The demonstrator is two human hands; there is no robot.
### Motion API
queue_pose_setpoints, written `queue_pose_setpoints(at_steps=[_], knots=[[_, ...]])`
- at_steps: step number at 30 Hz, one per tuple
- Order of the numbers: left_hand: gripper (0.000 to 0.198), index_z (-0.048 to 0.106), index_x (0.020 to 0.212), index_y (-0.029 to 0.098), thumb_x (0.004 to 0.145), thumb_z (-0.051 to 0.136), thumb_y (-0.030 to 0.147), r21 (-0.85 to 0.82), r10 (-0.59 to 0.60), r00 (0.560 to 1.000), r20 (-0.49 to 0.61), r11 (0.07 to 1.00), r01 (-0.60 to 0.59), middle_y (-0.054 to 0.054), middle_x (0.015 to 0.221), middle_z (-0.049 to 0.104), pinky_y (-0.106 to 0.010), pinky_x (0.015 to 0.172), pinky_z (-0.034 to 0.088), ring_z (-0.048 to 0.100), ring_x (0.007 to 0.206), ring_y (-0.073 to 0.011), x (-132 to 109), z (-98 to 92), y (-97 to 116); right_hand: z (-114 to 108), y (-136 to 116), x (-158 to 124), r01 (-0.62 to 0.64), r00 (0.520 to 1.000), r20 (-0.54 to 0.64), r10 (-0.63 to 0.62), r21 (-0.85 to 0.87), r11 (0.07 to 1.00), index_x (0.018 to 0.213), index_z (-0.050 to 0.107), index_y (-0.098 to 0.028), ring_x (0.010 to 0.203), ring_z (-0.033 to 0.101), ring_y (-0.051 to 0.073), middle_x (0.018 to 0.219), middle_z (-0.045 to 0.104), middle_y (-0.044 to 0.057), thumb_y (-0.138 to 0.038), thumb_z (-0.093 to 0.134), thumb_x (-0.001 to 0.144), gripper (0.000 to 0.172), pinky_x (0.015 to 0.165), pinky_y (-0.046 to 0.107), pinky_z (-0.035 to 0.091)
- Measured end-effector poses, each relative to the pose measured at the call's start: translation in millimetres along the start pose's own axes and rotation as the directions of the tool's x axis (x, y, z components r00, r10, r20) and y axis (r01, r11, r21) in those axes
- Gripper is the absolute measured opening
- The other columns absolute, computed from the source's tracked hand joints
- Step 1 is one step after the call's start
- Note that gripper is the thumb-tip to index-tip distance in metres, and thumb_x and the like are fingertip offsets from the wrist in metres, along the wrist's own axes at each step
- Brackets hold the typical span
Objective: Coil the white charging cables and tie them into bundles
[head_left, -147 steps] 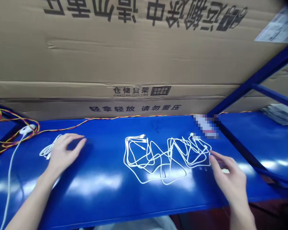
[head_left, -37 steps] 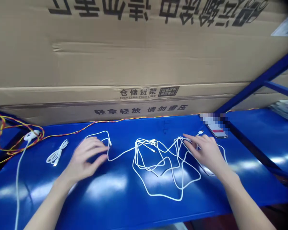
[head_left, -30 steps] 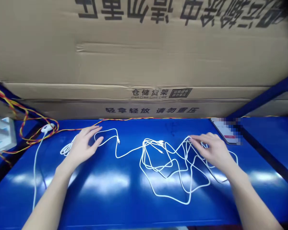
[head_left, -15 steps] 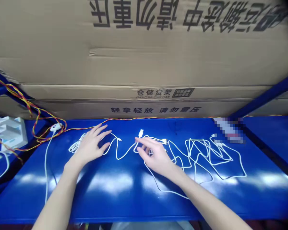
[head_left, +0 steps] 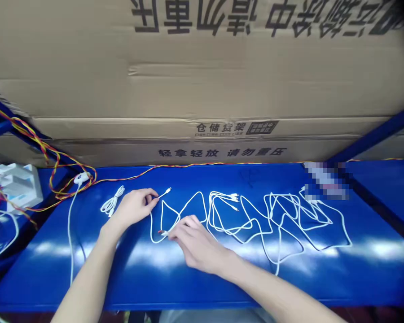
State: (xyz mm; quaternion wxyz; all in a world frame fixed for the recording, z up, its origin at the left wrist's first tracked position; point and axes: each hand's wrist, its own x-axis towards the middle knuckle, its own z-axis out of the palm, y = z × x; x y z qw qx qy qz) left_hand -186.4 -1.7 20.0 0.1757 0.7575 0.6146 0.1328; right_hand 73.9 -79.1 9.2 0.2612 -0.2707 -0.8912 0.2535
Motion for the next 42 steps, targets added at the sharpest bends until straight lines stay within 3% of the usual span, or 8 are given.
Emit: queue_pose_setpoints(at_steps=[7,12,16,21,27,32,38,42], knots=[[0.032,0.076,0.107,0.027,0.100,0.049,0.042,-0.002,0.016,0.998,-0.057,1.000,-0.016,-0.003,0.104,0.076,-0.033,0.072,0.048,0.066,0.076,-0.0196,-2,-2.2,3,-10,15,-10,-0.147,0.980,-0.159,0.118,-0.186,0.971,0.128,0.063,-0.021,0.101,0.055,0.025,0.107,0.071,0.008,-0.018,0.055,0.103,0.026,0.088,0.041,0.041],[0.029,0.075,0.111,0.025,0.095,0.055,0.037,-0.076,-0.001,1.000,0.014,0.997,0.003,-0.004,0.096,0.075,-0.032,0.066,0.049,0.065,0.068,-0.0183,-7,-7.5,0,-19,32,-15,-0.184,0.979,-0.139,0.147,-0.314,0.931,0.107,0.074,-0.022,0.095,0.053,0.025,0.100,0.068,0.008,-0.011,0.057,0.098,0.022,0.082,0.041,0.040],[0.028,0.077,0.110,0.025,0.088,0.060,0.031,-0.145,0.098,0.994,0.053,0.985,-0.090,-0.004,0.089,0.071,-0.031,0.066,0.052,0.065,0.067,-0.0175,-7,-6.7,-6,-27,49,-16,-0.236,0.966,-0.198,0.167,-0.408,0.882,0.117,0.073,-0.021,0.093,0.052,0.026,0.099,0.070,0.008,-0.005,0.055,0.096,0.032,0.084,0.043,0.039],[0.025,0.078,0.097,0.023,0.085,0.056,0.024,-0.203,0.049,0.999,0.002,0.978,-0.048,-0.006,0.094,0.069,-0.030,0.063,0.054,0.063,0.064,-0.0153,-5,-2.5,-18,-31,62,-10,-0.272,0.956,-0.221,0.193,-0.421,0.866,0.116,0.074,-0.019,0.088,0.051,0.025,0.099,0.071,0.008,0.002,0.053,0.091,0.039,0.082,0.041,0.041],[0.022,0.078,0.089,0.023,0.081,0.058,0.027,-0.195,-0.053,0.995,-0.084,0.980,0.036,-0.005,0.098,0.069,-0.033,0.069,0.057,0.066,0.074,-0.0175,-1,-4.9,-35,-22,52,0,-0.109,0.993,-0.075,0.088,-0.375,0.920,0.107,0.075,-0.022,0.090,0.055,0.021,0.102,0.068,0.006,0.008,0.051,0.086,0.044,0.080,0.036,0.039],[0.022,0.077,0.081,0.022,0.078,0.055,0.024,-0.182,-0.120,0.974,-0.191,0.980,0.085,-0.006,0.099,0.069,-0.033,0.073,0.056,0.067,0.085,-0.0210,0,-9.3,-43,-19,53,-1,-0.134,0.990,-0.083,0.111,-0.347,0.928,0.104,0.072,-0.021,0.094,0.056,0.021,0.105,0.067,0.007,0.010,0.052,0.085,0.041,0.081,0.033,0.043],[0.024,0.073,0.080,0.024,0.088,0.059,0.042,-0.123,-0.136,0.987,-0.089,0.985,0.124,-0.005,0.092,0.071,-0.035,0.073,0.051,0.066,0.082,-0.0223,-2,-10.9,-29,-26,59,1,-0.203,0.965,-0.225,0.134,-0.319,0.926,0.104,0.072,-0.018,0.110,0.059,0.027,0.114,0.068,0.011,0.000,0.052,0.093,0.030,0.095,0.041,0.047],[0.033,0.072,0.084,0.023,0.083,0.069,0.056,-0.053,-0.130,0.989,-0.064,0.990,0.127,-0.005,0.089,0.071,-0.035,0.071,0.050,0.064,0.075,-0.0217,-2,-7.4,-21,-19,25,8,-0.194,0.958,-0.264,0.114,-0.300,0.934,0.124,0.069,-0.019,0.097,0.059,0.025,0.107,0.067,0.011,-0.015,0.051,0.102,0.029,0.086,0.040,0.046]])
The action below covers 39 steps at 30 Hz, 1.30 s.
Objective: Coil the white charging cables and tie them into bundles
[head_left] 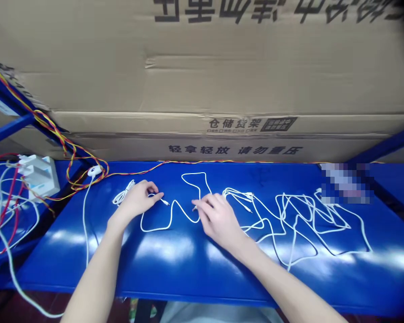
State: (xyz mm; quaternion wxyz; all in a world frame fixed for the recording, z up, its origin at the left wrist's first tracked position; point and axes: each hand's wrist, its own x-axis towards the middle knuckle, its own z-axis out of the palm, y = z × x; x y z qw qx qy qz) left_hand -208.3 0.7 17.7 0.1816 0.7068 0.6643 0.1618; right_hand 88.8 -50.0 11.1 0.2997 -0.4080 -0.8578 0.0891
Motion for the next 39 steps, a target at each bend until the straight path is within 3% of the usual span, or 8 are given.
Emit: queue_pose_setpoints(at_steps=[5,8,12,15,19,26,33,39], knots=[[0.033,0.073,0.089,0.023,0.089,0.060,0.054,-0.088,0.012,0.999,0.048,0.996,-0.008,-0.005,0.091,0.072,-0.035,0.071,0.054,0.068,0.076,-0.0214,-3,-6.6,-4,17,-49,3,0.111,0.977,0.178,-0.114,0.027,0.993,0.123,0.070,-0.025,0.086,0.056,0.022,0.093,0.066,0.006,-0.039,0.056,0.106,0.026,0.079,0.037,0.044],[0.031,0.073,0.100,0.023,0.083,0.066,0.048,-0.212,0.028,0.982,0.189,0.977,0.013,-0.003,0.085,0.073,-0.034,0.069,0.056,0.070,0.072,-0.0205,-7,-14.7,-9,31,-49,5,0.081,0.974,0.215,-0.073,-0.028,0.996,0.117,0.072,-0.022,0.090,0.057,0.024,0.094,0.067,0.007,-0.034,0.058,0.105,0.022,0.079,0.038,0.045],[0.031,0.069,0.103,0.021,0.081,0.067,0.043,-0.301,-0.008,0.964,0.265,0.949,0.091,0.000,0.075,0.070,-0.032,0.061,0.056,0.068,0.058,-0.0181,-10,-15.7,-9,40,-33,7,-0.077,0.987,0.142,0.077,0.000,0.997,0.145,0.054,-0.016,0.100,0.061,0.027,0.111,0.070,0.012,-0.031,0.062,0.103,0.045,0.087,0.042,0.049],[0.028,0.069,0.101,0.020,0.083,0.066,0.042,-0.274,-0.004,0.968,0.250,0.959,0.075,0.000,0.074,0.071,-0.031,0.061,0.054,0.068,0.058,-0.0177,-9,-10.3,-2,42,-28,7,-0.197,0.979,0.064,0.195,0.036,0.980,0.144,0.054,-0.017,0.105,0.061,0.029,0.118,0.070,0.012,-0.030,0.065,0.100,0.047,0.091,0.044,0.049],[0.016,0.071,0.085,0.020,0.081,0.066,0.035,-0.165,-0.036,0.978,0.205,0.984,0.070,-0.001,0.074,0.073,-0.029,0.065,0.051,0.070,0.067,-0.0192,-6,-4.5,7,46,-28,5,-0.196,0.980,0.030,0.196,0.019,0.980,0.125,0.069,-0.019,0.104,0.060,0.029,0.116,0.071,0.011,-0.028,0.070,0.096,0.030,0.090,0.045,0.048],[0.013,0.069,0.072,0.020,0.078,0.066,0.032,-0.038,-0.178,0.974,0.142,0.982,0.185,-0.004,0.070,0.074,-0.030,0.065,0.047,0.070,0.069,-0.0217,-3,1.0,9,47,-28,4,-0.212,0.977,0.006,0.212,0.020,0.977,0.122,0.072,-0.019,0.102,0.056,0.029,0.111,0.070,0.010,-0.028,0.068,0.097,0.027,0.087,0.046,0.045],[0.018,0.068,0.070,0.021,0.079,0.064,0.036,0.011,-0.313,0.946,0.084,0.950,0.313,-0.006,0.069,0.073,-0.032,0.067,0.046,0.069,0.071,-0.0249,-2,8.3,18,45,-29,3,-0.107,0.993,0.059,0.104,0.052,0.993,0.126,0.070,-0.019,0.103,0.053,0.028,0.114,0.069,0.010,-0.022,0.063,0.098,0.029,0.086,0.044,0.043],[0.023,0.067,0.070,0.021,0.081,0.064,0.042,0.023,-0.388,0.918,0.079,0.922,0.387,-0.004,0.059,0.068,-0.032,0.064,0.045,0.068,0.062,-0.0248,-2,5.1,17,38,-27,6,-0.020,0.997,0.080,0.020,-0.010,1.000,0.101,0.073,-0.022,0.102,0.052,0.027,0.112,0.067,0.008,-0.027,0.060,0.101,0.013,0.085,0.043,0.040]])
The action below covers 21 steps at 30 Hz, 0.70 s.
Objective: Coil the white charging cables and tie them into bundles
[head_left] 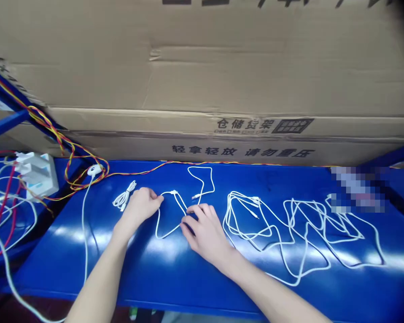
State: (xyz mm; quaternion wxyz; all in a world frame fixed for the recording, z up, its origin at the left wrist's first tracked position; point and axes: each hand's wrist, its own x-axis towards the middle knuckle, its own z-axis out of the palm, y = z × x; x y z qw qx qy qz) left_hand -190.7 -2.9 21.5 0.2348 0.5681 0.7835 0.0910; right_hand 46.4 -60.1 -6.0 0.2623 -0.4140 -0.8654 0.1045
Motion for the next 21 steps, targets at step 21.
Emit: queue_pose_setpoints(at_steps=[21], knots=[[0.061,0.066,0.134,0.021,0.088,0.066,0.061,-0.293,0.375,0.899,0.227,0.907,-0.304,-0.006,0.102,0.074,-0.031,0.076,0.055,0.069,0.084,-0.0207,-40,-8.2,-8,0,11,2,-0.084,0.996,0.012,0.084,-0.016,0.996,0.133,0.066,-0.020,0.114,0.053,0.031,0.122,0.064,0.013,-0.028,0.059,0.102,0.033,0.093,0.046,0.045]])
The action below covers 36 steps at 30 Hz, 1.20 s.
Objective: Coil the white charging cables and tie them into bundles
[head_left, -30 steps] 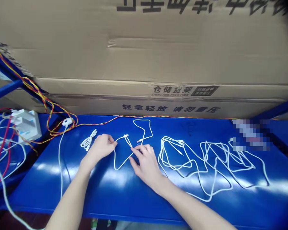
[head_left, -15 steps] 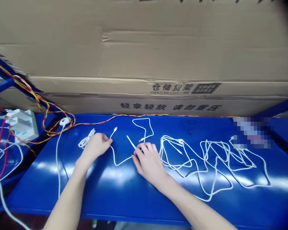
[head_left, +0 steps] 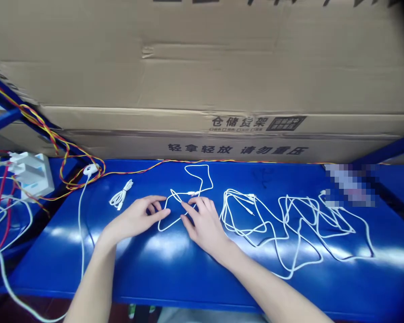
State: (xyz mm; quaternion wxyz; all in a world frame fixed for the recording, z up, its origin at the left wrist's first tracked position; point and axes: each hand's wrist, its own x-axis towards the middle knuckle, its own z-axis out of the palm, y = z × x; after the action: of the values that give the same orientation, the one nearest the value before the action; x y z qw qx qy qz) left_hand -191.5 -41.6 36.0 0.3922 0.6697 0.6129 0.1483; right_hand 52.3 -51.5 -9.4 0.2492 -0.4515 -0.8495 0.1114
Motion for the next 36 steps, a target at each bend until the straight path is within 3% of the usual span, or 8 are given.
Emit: queue_pose_setpoints(at_steps=[4,8,12,17,22,25,28,36], knots=[[0.053,0.068,0.129,0.026,0.088,0.068,0.059,0.224,0.028,0.972,-0.235,0.974,0.026,-0.003,0.098,0.071,-0.031,0.071,0.053,0.068,0.078,-0.0198,-29,35.4,2,-2,-3,-1,0.007,1.000,0.022,-0.007,-0.024,1.000,0.136,0.064,-0.018,0.105,0.053,0.030,0.113,0.065,0.013,-0.028,0.056,0.103,0.035,0.088,0.046,0.044],[0.048,0.067,0.130,0.026,0.093,0.063,0.057,0.483,0.184,0.851,-0.492,0.871,0.092,-0.008,0.106,0.071,-0.034,0.073,0.051,0.069,0.095,-0.0273,-48,73.0,0,-2,-4,-4,0.005,1.000,0.018,-0.005,-0.005,1.000,0.132,0.066,-0.018,0.102,0.052,0.029,0.110,0.066,0.013,-0.028,0.056,0.103,0.032,0.087,0.045,0.043],[0.052,0.064,0.134,0.023,0.092,0.068,0.053,0.558,0.345,0.769,-0.537,0.830,0.017,-0.012,0.118,0.070,-0.041,0.086,0.051,0.067,0.102,-0.0300,-53,91.2,-3,-4,-6,-7,-0.009,1.000,0.014,0.008,0.059,0.998,0.126,0.069,-0.019,0.099,0.053,0.027,0.103,0.067,0.010,-0.027,0.058,0.103,0.027,0.086,0.043,0.041],[0.039,0.066,0.129,0.022,0.095,0.068,0.042,0.577,0.417,0.711,-0.566,0.816,-0.019,-0.008,0.099,0.072,-0.040,0.081,0.049,0.068,0.089,-0.0263,-55,99.3,0,-8,-8,-7,-0.012,1.000,-0.010,0.013,0.124,0.992,0.105,0.074,-0.021,0.093,0.054,0.025,0.093,0.068,0.007,-0.028,0.060,0.101,0.016,0.085,0.042,0.040],[0.023,0.067,0.108,0.022,0.093,0.071,0.039,0.501,0.402,0.687,-0.605,0.863,-0.064,-0.013,0.122,0.066,-0.045,0.097,0.051,0.063,0.118,-0.0321,-57,97.5,7,-7,-3,-5,-0.006,1.000,0.012,0.004,0.162,0.987,0.103,0.073,-0.022,0.098,0.054,0.025,0.100,0.069,0.007,-0.023,0.062,0.100,0.011,0.087,0.041,0.040],[0.038,0.062,0.117,0.021,0.090,0.073,0.046,0.418,0.349,0.710,-0.612,0.905,-0.085,-0.016,0.135,0.061,-0.048,0.105,0.050,0.057,0.129,-0.0337,-52,90.9,5,-6,-1,-5,0.000,1.000,0.026,-0.005,0.178,0.984,0.104,0.074,-0.022,0.099,0.054,0.024,0.101,0.068,0.007,-0.020,0.061,0.100,0.014,0.088,0.041,0.041],[0.060,0.056,0.138,0.018,0.091,0.068,0.054,0.440,0.286,0.766,-0.576,0.898,-0.004,-0.017,0.134,0.062,-0.052,0.101,0.050,0.058,0.123,-0.0363,-41,86.0,0,-7,-3,-6,0.011,1.000,0.017,-0.014,0.164,0.986,0.104,0.077,-0.024,0.101,0.053,0.025,0.107,0.064,0.008,-0.021,0.061,0.100,0.017,0.088,0.041,0.042],[0.038,0.072,0.124,0.024,0.099,0.056,0.047,0.277,0.124,0.817,-0.563,0.960,0.045,-0.008,0.098,0.068,-0.041,0.084,0.055,0.066,0.092,-0.0264,-34,88.7,-2,-11,-6,-10,0.016,0.999,0.041,-0.024,0.168,0.986,0.108,0.079,-0.032,0.117,0.052,0.029,0.131,0.058,0.009,-0.024,0.062,0.100,0.020,0.095,0.046,0.045]])
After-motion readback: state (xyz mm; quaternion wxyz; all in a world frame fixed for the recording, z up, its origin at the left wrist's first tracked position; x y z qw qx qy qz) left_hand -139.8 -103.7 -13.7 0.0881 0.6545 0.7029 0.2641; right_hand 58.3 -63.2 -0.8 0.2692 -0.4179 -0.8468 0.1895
